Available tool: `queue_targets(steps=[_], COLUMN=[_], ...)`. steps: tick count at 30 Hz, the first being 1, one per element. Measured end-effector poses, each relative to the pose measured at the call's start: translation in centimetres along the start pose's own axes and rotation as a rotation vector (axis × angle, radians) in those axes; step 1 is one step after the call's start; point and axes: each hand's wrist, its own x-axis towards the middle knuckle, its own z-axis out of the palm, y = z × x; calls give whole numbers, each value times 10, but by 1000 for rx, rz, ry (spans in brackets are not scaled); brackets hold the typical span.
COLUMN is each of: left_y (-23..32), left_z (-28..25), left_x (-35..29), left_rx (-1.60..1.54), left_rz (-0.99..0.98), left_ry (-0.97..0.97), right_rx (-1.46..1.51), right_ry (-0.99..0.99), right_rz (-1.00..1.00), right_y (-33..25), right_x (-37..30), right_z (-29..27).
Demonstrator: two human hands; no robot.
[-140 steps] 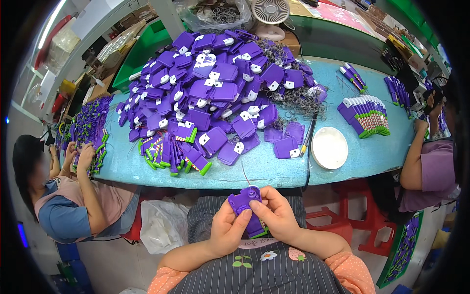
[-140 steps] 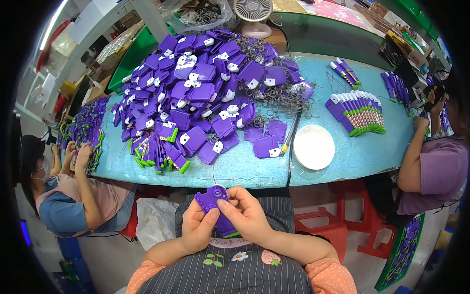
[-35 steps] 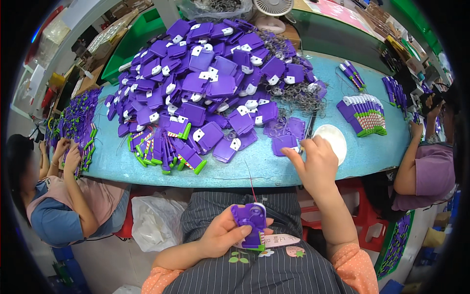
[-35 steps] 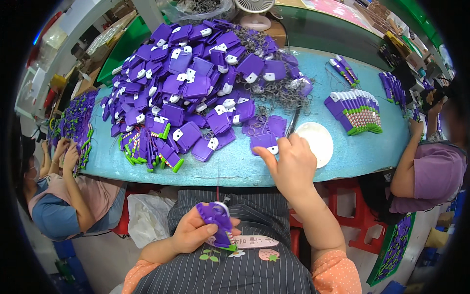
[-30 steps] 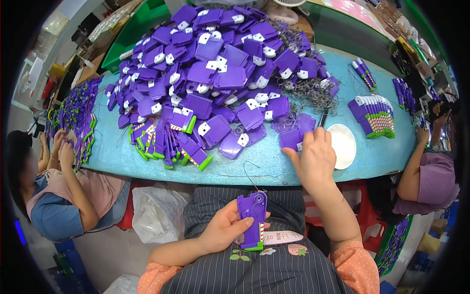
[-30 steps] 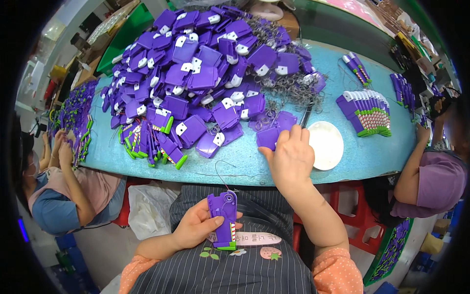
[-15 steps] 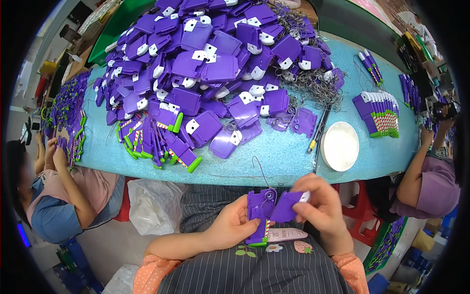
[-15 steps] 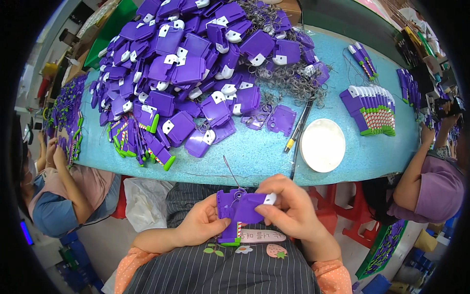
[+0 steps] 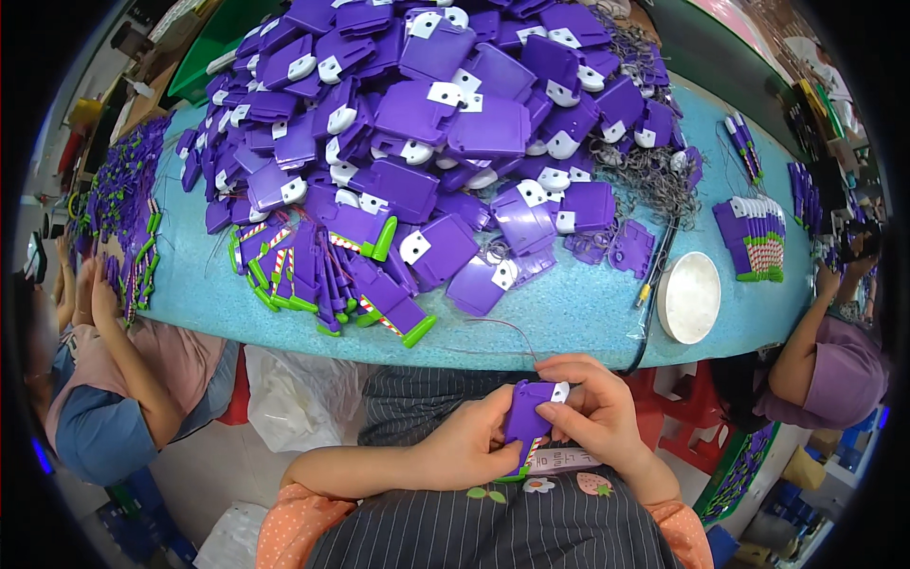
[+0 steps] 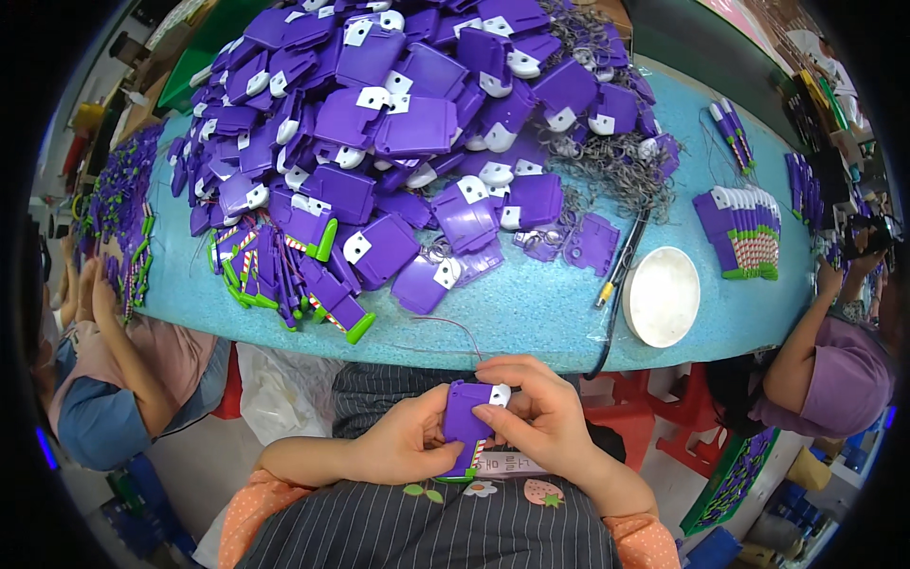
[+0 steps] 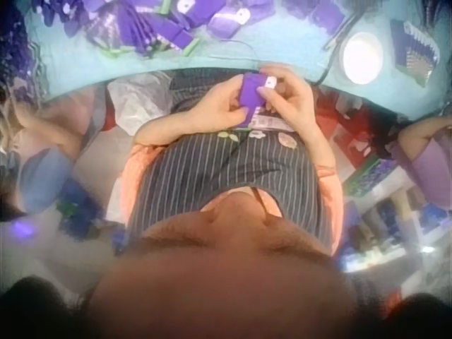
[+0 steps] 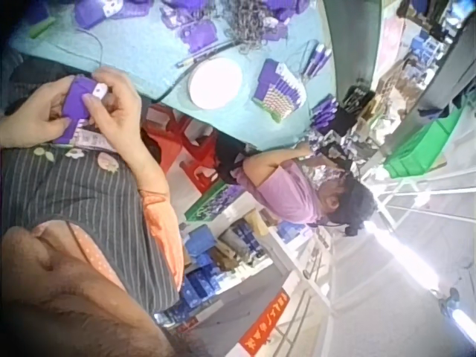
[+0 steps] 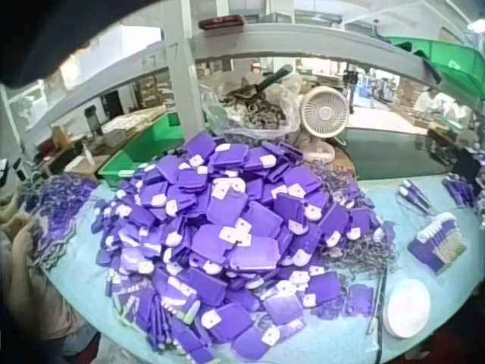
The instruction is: The person assembles purple plastic components by hand at a workbench. They pick up a purple plastic piece, insert a small white part, and attach a green piece to the bottom. The person repeats this process continuously, placing finished units on the table.
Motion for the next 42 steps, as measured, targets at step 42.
queue_targets(steps=[42], left_y=[16], left_z=[-16], left_x=[19], left_rx=[207], left_rz=[311], left_ry=[320], right_rx=[-445], right_ry=[-58], right_rz=[-193], right_y=[-6], right_x=[7], right_z=[-4])
